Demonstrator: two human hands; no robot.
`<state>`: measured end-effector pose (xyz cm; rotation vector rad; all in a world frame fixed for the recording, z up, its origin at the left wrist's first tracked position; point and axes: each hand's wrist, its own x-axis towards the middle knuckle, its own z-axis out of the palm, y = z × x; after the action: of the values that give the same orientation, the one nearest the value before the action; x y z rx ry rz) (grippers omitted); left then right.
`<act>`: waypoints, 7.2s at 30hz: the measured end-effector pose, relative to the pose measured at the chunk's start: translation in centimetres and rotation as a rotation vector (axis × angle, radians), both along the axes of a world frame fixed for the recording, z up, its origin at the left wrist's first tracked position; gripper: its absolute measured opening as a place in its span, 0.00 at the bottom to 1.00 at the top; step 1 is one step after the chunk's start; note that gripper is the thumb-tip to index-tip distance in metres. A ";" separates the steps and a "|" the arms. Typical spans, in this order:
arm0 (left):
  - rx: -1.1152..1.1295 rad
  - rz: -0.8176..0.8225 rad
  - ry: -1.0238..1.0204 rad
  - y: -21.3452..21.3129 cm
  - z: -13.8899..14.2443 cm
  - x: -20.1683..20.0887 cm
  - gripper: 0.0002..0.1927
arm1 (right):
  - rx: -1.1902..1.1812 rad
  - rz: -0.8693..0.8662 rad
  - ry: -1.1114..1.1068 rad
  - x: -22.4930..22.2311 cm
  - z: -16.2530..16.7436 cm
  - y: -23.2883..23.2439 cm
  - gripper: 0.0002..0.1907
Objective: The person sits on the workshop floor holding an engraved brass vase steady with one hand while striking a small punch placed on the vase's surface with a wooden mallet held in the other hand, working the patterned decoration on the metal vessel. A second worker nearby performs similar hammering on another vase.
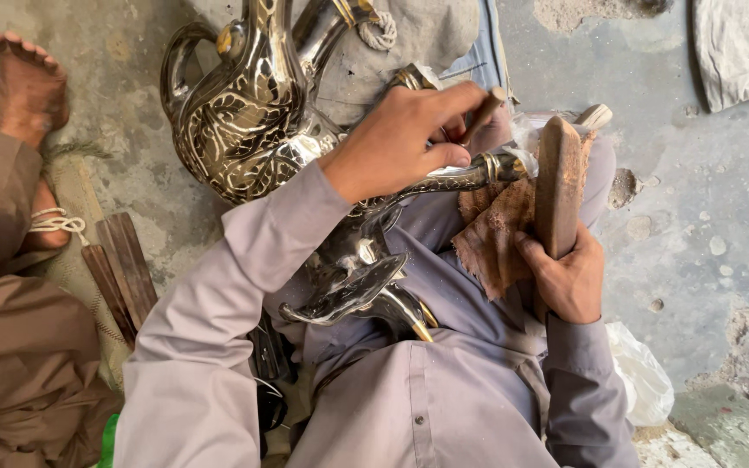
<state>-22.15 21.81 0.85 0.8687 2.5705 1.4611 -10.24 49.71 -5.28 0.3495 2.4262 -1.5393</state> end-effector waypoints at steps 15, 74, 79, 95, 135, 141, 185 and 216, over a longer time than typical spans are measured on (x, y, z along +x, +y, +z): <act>-0.220 -0.202 0.035 2.1 1.2 -0.6 0.30 | 0.009 -0.008 0.038 0.9 2.1 -1.1 0.29; -0.425 -0.241 0.034 1.8 1.7 -1.1 0.24 | 0.181 0.002 0.208 0.4 6.4 -3.0 0.28; -0.376 -0.231 0.079 1.7 1.6 -1.2 0.27 | 0.059 -0.038 0.182 0.5 6.7 -3.2 0.27; -0.365 -0.232 0.064 1.3 1.4 -1.2 0.29 | 0.236 0.065 0.084 1.3 8.1 -3.6 0.26; -0.382 -0.135 -0.163 -0.8 2.7 -0.7 0.26 | 0.235 0.054 0.170 -1.8 7.0 -2.7 0.26; -0.294 -0.140 -0.134 -2.1 2.5 -1.3 0.21 | 0.238 0.023 0.163 -2.1 7.2 -2.8 0.24; -0.337 -0.091 -0.081 -3.0 3.4 -0.7 0.25 | 0.015 0.101 0.230 -5.6 6.2 -4.7 0.22; -0.315 -0.099 -0.077 -3.8 3.1 -0.4 0.26 | -0.277 -0.076 0.159 -5.8 7.1 -5.3 0.17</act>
<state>-22.50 17.98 3.97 0.8597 2.5613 1.0058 -16.07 44.41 1.84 0.2771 2.2905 -1.9749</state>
